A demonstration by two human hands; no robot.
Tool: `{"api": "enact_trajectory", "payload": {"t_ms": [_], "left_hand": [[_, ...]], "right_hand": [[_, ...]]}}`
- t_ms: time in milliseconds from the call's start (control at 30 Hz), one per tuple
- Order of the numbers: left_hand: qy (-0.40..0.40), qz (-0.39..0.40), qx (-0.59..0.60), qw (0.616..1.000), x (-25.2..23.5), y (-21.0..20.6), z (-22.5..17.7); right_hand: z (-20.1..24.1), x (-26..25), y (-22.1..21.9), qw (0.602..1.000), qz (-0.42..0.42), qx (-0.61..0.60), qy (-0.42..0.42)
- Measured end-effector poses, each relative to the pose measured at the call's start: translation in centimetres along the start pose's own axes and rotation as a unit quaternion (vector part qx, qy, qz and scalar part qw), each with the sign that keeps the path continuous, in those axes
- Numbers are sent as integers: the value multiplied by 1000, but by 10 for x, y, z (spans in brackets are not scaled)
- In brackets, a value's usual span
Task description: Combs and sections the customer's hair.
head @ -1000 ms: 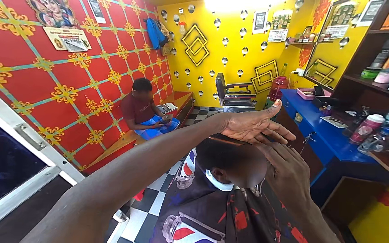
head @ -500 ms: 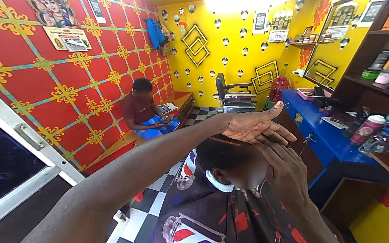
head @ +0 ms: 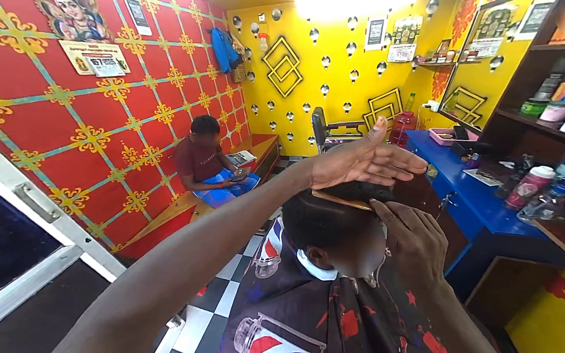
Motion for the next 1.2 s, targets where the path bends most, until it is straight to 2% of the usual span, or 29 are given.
{"api": "enact_trajectory", "payload": {"t_ms": [67, 100, 167, 233, 367, 533, 600, 667, 700, 733, 767, 833, 933, 1000, 1033, 1100, 1200], "left_hand": [[-64, -12, -146, 987, 16, -9, -16], [-83, 7, -210, 974, 25, -20, -18], [-89, 82, -344, 931, 40, -45, -3], [-93, 150, -419, 891, 45, -60, 22], [-108, 180, -481, 851, 32, -53, 41], [-47, 186, -510, 838, 9, -29, 46], [-10, 194, -520, 832, 3, -18, 49], [5, 200, -522, 829, -2, -7, 55], [3, 199, -516, 833, -3, -3, 58], [2, 198, -507, 839, -4, 2, 60], [4, 194, -498, 845, -4, 5, 62], [38, 187, -491, 850, -5, 11, 65], [98, 183, -464, 861, -6, 23, 73], [96, 180, -441, 874, -7, 33, 80], [75, 177, -430, 882, -8, 38, 88], [78, 179, -401, 895, -6, 40, 88], [165, 173, -412, 879, 1, 36, 71]], "right_hand": [[-5, -1, -1, 1000, -2, 1, -6], [-6, -2, -1, 1000, -7, 0, -5], [-8, -4, -1, 1000, 6, 0, -10], [-11, -6, -3, 1000, 18, 6, -16], [-21, -19, -10, 999, 40, 8, -16], [0, -67, 7, 982, 148, -41, -111], [-16, -67, -6, 977, 167, -49, -119], [-51, -54, -35, 983, 128, -38, -123], [-58, -54, -40, 970, 169, -36, -173], [-59, -58, -39, 931, 261, -35, -253], [-57, -62, -35, 865, 365, -51, -341], [-68, -32, -42, 923, 176, -58, -337], [-56, -13, -14, 934, 9, -136, -331], [-34, -8, 9, 935, -76, -191, -288], [-23, -6, 14, 941, -87, -210, -249], [-2, -5, 15, 965, -45, -197, -165], [12, -4, 4, 989, 24, -114, -93]]}}
Point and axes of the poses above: each hand's wrist, its own x-axis away from the middle knuckle, its own y-axis out of the back of the hand, z = x × y, the point moved 5 cm from there along -x, towards the middle knuckle, and after that the axes turned 3 degrees about -z, right-handed, at the moved point
